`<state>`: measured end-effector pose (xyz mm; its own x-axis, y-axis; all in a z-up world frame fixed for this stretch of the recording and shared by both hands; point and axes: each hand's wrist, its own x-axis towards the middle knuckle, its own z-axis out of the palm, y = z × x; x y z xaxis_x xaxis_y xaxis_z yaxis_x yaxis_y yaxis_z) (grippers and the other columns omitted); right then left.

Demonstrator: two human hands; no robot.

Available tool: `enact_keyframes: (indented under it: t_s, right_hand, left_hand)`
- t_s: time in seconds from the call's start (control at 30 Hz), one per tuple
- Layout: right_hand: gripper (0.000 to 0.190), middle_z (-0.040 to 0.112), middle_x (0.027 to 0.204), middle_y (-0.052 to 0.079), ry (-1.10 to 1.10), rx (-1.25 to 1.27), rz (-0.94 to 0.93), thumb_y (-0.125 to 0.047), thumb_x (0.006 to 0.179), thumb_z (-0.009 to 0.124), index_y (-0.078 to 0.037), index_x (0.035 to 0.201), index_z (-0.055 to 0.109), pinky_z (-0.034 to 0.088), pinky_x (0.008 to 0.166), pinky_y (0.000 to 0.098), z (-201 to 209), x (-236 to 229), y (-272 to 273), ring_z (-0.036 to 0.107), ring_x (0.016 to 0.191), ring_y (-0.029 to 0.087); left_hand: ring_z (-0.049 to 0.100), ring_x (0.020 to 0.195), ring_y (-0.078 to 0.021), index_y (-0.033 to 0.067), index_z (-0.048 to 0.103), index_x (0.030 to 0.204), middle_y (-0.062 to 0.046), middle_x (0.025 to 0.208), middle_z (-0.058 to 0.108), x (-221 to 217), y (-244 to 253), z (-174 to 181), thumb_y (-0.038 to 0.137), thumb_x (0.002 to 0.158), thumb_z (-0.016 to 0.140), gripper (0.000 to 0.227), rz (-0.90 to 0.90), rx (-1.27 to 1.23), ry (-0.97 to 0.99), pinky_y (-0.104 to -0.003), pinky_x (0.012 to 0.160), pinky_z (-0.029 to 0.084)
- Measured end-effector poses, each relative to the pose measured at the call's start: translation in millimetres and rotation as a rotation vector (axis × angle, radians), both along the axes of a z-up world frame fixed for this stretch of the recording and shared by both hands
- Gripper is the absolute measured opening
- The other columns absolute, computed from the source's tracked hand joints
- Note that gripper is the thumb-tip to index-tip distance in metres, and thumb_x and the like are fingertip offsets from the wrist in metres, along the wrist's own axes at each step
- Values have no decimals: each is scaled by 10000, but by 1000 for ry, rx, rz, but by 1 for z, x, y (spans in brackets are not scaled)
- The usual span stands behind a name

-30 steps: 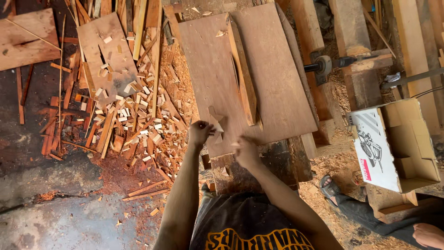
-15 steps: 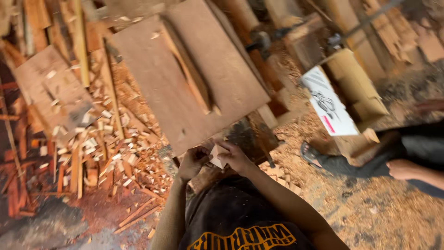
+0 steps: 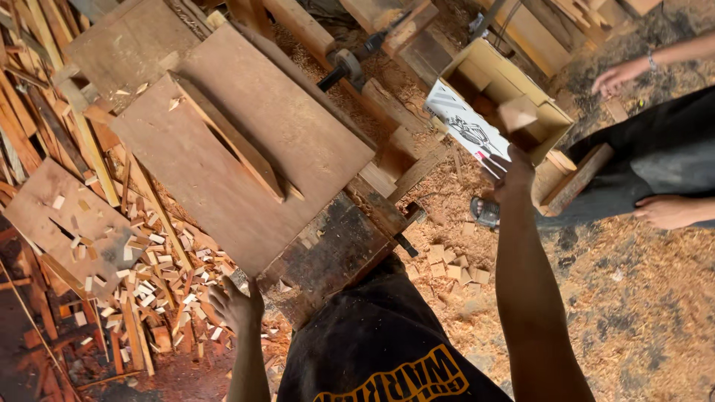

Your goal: The person repeatedly picks up small wooden blocks and rubs them against a rotating grinding wheel to shape their edges. The person handles the blocks one at a time, turning them over and adjusting orientation while the wheel removes material. Finished blocks are placed in a growing pile on the workbench.

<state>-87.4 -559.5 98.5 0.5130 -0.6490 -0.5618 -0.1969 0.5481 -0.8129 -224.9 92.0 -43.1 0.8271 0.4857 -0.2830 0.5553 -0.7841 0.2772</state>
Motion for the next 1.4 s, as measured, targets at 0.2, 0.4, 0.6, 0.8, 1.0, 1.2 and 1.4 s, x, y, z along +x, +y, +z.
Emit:
enact_keyframes:
  t_s: [0.2,0.4,0.6,0.8,1.0,1.2,1.4]
  right_hand:
    - [351,728,1078,170,87,19,231,-240,984,679,-35,1269,657,650,727,381,-124,-82,38,743,888,277]
    - [357,722,1023,163,315,151,92,-287,998,689,-47,1249,608,613,706,422,-199,-244,43,731,871,301]
    - [407,710,1156,194,493,19,-93,-295,998,634,-74,1338,589,629,742,437,-167,-465,40,740,924,320]
    - [483,757,1207,235,1062,185,-87,-363,1037,616,-35,1390,590,472,999,713,-135,-616,149,707,987,382]
    - [419,739,1131,186,801,142,-84,-281,980,676,-35,1316,629,637,721,418,-188,-655,144,751,919,288]
    - [316,781,997,115,597,-27,181,-229,936,726,-128,1235,717,617,632,349,-303,-679,56,764,837,216]
    - [377,805,956,147,726,-511,800,-383,917,746,-145,1210,744,610,747,378,-476,-683,-40,765,824,245]
  left_hand:
    - [215,1529,-446,216,453,1554,-251,1674,193,-42,-65,14,457,861,730,784,-98,-84,-179,-604,1227,259]
    - [204,1533,-473,223,456,1590,-270,1660,291,-31,-110,28,445,1008,583,635,-576,4,-160,-654,1205,175]
    - [262,1562,-445,99,454,1570,-262,1645,374,-36,-94,14,436,1079,375,601,-735,11,-430,-599,1282,163]
    - [296,1566,-462,50,460,1580,-265,1648,386,-54,-75,7,375,1134,358,562,-791,-13,-512,-646,1284,252]
    - [278,1567,-496,39,361,1637,-276,1687,345,-100,-84,9,494,1108,415,700,-640,42,-471,-701,1254,292]
    - [325,1530,-498,-9,448,1553,-310,1627,341,-203,-185,27,327,1072,581,602,-892,-129,-569,-628,1235,345]
    - [589,1306,-399,-10,595,1349,-228,1376,617,-281,-343,-173,127,906,727,482,-868,-551,-187,-455,1117,485]
